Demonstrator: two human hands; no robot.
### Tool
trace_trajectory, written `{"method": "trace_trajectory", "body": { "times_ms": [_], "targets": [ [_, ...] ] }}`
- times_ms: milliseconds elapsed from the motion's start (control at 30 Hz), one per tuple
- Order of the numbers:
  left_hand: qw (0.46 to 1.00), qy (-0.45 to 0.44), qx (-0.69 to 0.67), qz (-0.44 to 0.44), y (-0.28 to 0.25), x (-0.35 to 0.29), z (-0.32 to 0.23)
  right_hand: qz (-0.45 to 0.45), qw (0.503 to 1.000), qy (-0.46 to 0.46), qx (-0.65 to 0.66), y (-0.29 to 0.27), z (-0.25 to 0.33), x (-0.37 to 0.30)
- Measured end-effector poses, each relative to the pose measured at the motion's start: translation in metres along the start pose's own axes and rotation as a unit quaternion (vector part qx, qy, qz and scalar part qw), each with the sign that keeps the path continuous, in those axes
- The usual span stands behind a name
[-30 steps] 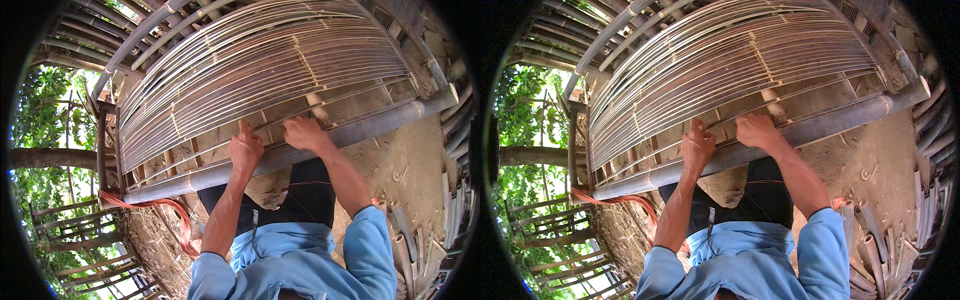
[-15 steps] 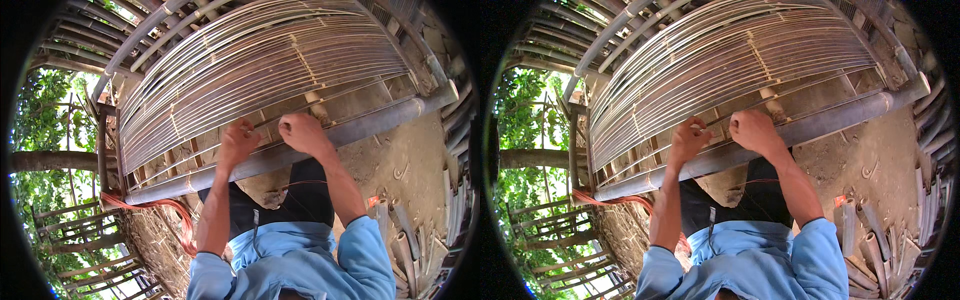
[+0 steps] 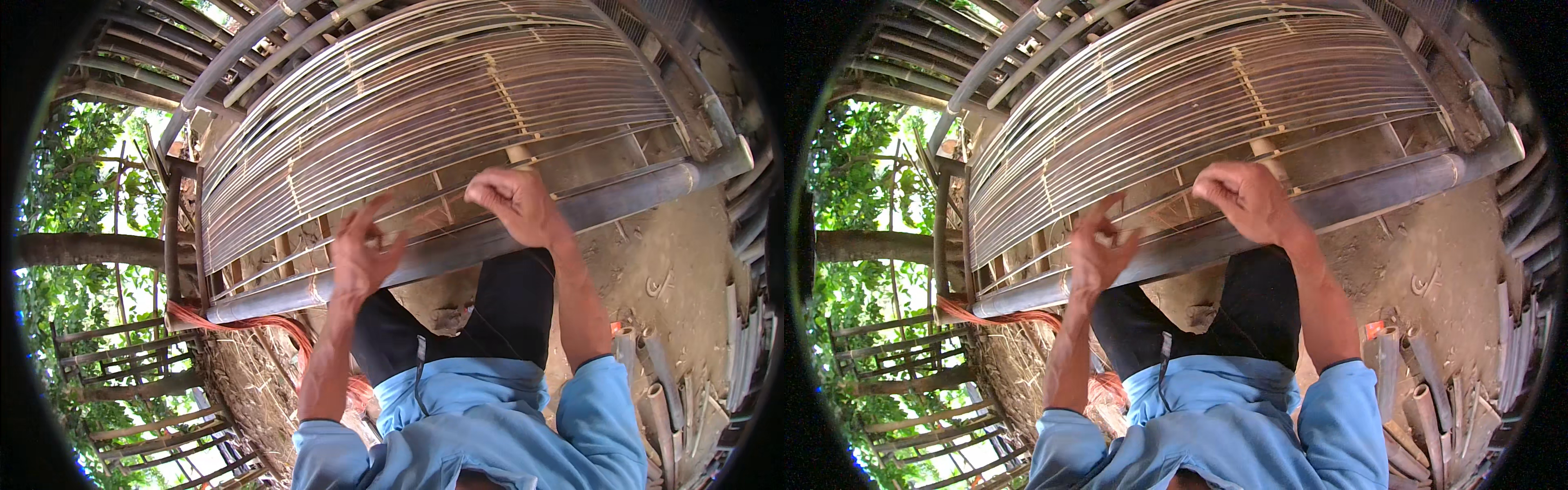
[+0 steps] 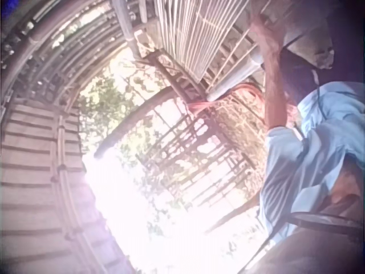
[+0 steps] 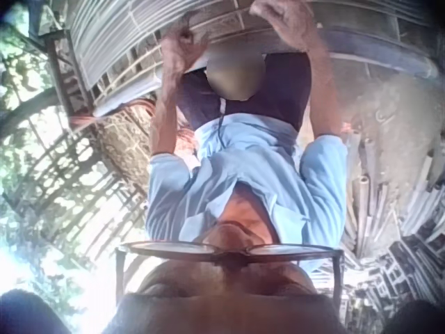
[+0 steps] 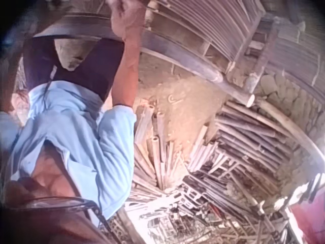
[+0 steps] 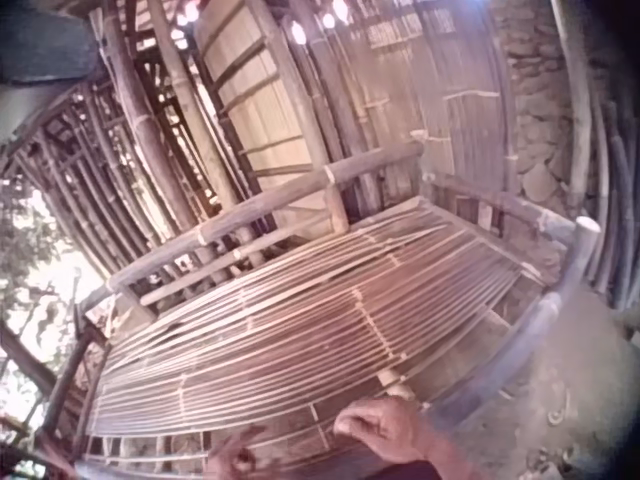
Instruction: The person weaves thin bamboo strips into a wooden frame by hand, pulling the strips through the frame and securing them with thin twine.
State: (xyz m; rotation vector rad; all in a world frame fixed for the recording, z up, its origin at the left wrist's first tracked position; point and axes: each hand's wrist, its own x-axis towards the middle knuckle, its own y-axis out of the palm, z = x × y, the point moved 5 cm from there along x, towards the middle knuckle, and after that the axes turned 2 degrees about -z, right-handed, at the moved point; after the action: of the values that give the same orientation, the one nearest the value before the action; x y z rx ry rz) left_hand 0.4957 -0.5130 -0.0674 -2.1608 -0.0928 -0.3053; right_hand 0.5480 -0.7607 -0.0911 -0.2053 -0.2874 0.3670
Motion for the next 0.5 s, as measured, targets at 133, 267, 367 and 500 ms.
{"method": "trace_trajectory", "body": {
  "times_ms": [133,267,367,500],
  "targets": [
    [0.975,0.038,0.194,-0.098,-0.092,-0.042,0.053,-0.091,0.991,0.054,-0.081,-0.021,-0.019,0.009],
    [0.924,-0.082,0.340,-0.154,-0.200,-0.131,0.132,-0.188,0.978,0.042,-0.079,-0.039,-0.042,0.013],
    [0.872,-0.209,0.425,-0.124,-0.272,-0.213,0.158,-0.127,0.974,-0.070,-0.172,-0.012,-0.037,0.021],
    [0.771,-0.403,0.481,-0.106,-0.376,-0.343,0.214,-0.142,0.984,0.051,-0.089,-0.026,-0.056,0.025]
  ]
}}
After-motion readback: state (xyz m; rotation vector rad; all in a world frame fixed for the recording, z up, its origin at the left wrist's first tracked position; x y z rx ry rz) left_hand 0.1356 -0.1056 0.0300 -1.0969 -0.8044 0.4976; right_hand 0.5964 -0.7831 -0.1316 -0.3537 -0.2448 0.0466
